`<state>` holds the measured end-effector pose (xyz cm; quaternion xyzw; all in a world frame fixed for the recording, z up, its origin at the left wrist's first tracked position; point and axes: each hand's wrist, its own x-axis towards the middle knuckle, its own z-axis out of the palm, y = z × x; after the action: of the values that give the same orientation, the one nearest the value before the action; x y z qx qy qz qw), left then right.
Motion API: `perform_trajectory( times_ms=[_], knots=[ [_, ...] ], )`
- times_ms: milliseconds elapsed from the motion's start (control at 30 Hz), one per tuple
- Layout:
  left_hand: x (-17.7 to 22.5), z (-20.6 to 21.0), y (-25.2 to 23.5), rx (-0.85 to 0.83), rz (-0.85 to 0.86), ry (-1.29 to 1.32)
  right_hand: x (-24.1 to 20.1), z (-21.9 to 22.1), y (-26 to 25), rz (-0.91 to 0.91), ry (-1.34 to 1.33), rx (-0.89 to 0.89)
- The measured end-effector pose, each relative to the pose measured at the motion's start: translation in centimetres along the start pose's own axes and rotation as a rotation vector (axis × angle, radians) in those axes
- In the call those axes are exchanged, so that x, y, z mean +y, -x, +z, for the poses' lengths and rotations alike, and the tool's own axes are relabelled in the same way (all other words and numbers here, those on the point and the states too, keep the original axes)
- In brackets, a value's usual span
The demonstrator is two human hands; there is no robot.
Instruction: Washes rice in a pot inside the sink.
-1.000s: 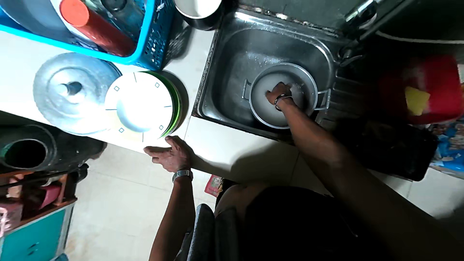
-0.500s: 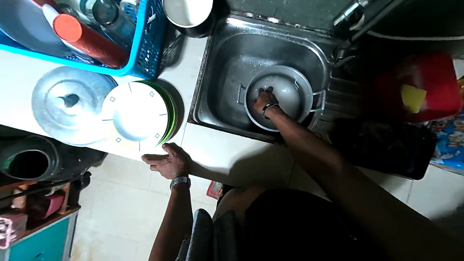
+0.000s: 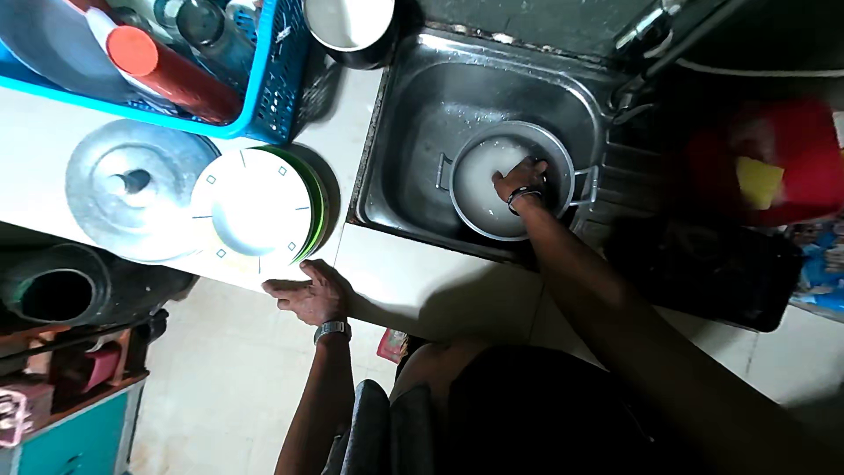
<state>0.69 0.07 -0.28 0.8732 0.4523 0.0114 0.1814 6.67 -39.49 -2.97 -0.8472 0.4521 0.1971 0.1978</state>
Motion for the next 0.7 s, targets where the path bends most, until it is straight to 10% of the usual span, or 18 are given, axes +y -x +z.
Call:
perform_trajectory(
  times_ms=[700],
  knots=[
    [0.2,-0.1,0.2,-0.014,-0.015,0.004,-3.5,1.4,5.9,-0.263,-0.098,-0.297]
  ],
)
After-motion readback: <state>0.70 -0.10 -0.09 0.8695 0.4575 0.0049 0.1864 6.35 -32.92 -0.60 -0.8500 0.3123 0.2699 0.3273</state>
